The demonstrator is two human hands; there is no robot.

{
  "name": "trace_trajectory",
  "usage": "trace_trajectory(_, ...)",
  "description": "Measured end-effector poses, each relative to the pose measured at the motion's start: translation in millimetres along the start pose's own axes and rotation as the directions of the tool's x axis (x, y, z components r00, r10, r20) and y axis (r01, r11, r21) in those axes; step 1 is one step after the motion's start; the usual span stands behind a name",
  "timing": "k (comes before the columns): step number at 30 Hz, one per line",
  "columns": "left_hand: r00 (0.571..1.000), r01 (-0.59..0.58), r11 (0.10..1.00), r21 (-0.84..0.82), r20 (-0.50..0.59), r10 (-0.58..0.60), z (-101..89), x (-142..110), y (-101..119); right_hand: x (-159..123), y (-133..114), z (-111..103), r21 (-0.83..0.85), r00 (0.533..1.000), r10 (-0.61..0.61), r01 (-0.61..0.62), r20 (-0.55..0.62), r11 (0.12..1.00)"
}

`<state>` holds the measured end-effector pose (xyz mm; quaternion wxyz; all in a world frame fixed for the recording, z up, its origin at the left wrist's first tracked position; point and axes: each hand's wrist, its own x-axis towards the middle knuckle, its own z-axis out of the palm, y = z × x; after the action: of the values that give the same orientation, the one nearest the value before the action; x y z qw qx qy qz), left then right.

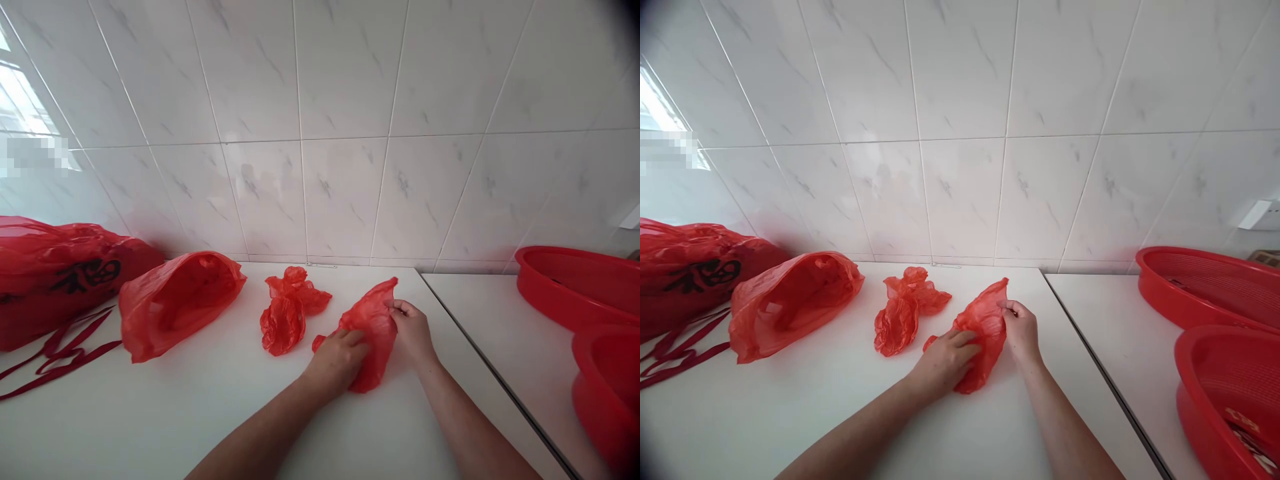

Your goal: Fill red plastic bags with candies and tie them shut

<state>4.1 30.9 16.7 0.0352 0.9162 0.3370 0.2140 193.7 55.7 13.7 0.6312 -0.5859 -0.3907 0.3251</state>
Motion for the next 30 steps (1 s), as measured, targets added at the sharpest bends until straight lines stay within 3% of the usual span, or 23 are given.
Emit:
trace_trajectory(5, 0.962, 0.27, 0.962, -0.043, 0.051, -0.268, 3.1, -4, -17, 5, -2, -14, -0.205, 0.997, -0.059, 0.046, -0.058, 0.978)
trace_trajectory(9, 0.914, 0.386, 0.903, -0.186, -0.053, -0.402, 3.4, -9, -24, -9, -16, -5, -0.339, 0.961, -0.23, 0.168, -0.152, 0.926)
trace_trajectory(11, 0.883, 0.397, 0.871, -0.289, -0.138, -0.448, 5.0, -9, -23, -25, -23, 7, -0.367, 0.913, -0.406, 0.365, -0.038, 0.855)
trace_trajectory(13, 0.847, 0.39, 0.827, -0.405, -0.195, -0.494, 6.5, -8, -20, -42, -26, 20, -0.345, 0.813, -0.537, 0.582, 0.225, 0.737)
trace_trajectory(15, 0.806, 0.365, 0.753, -0.548, -0.219, -0.55, 6.6, -7, -18, -53, -24, 32, -0.385, 0.728, -0.492, 0.677, 0.479, 0.627)
trace_trajectory(16, 0.786, 0.347, 0.707, -0.615, -0.221, -0.578, 5.8, -7, -18, -55, -21, 36, -0.447, 0.722, -0.42, 0.679, 0.55, 0.582)
trace_trajectory(19, 0.723, 0.308, 0.598, -0.74, -0.226, -0.652, -0.9, -8, -28, -50, -8, 34, -0.638, 0.792, -0.228, 0.596, 0.566, 0.487)
trace_trajectory(22, 0.635, 0.301, 0.565, -0.769, -0.281, -0.72, -12.2, -13, -55, -32, -2, 16, -0.737, 0.859, -0.126, 0.494, 0.496, 0.462)
trace_trajectory(25, 0.553, 0.29, 0.552, -0.781, -0.334, -0.763, -21.8, -17, -82, -17, -7, -3, -0.799, 0.896, -0.061, 0.422, 0.44, 0.428)
trace_trajectory(28, 0.528, 0.294, 0.57, -0.768, -0.366, -0.766, -27.6, -19, -88, -14, -17, -10, -0.813, 0.903, -0.039, 0.404, 0.429, 0.419)
trace_trajectory(30, 0.54, 0.281, 0.653, -0.703, -0.446, -0.714, -30.6, -19, -79, -18, -24, -6, -0.803, 0.897, -0.06, 0.42, 0.438, 0.424)
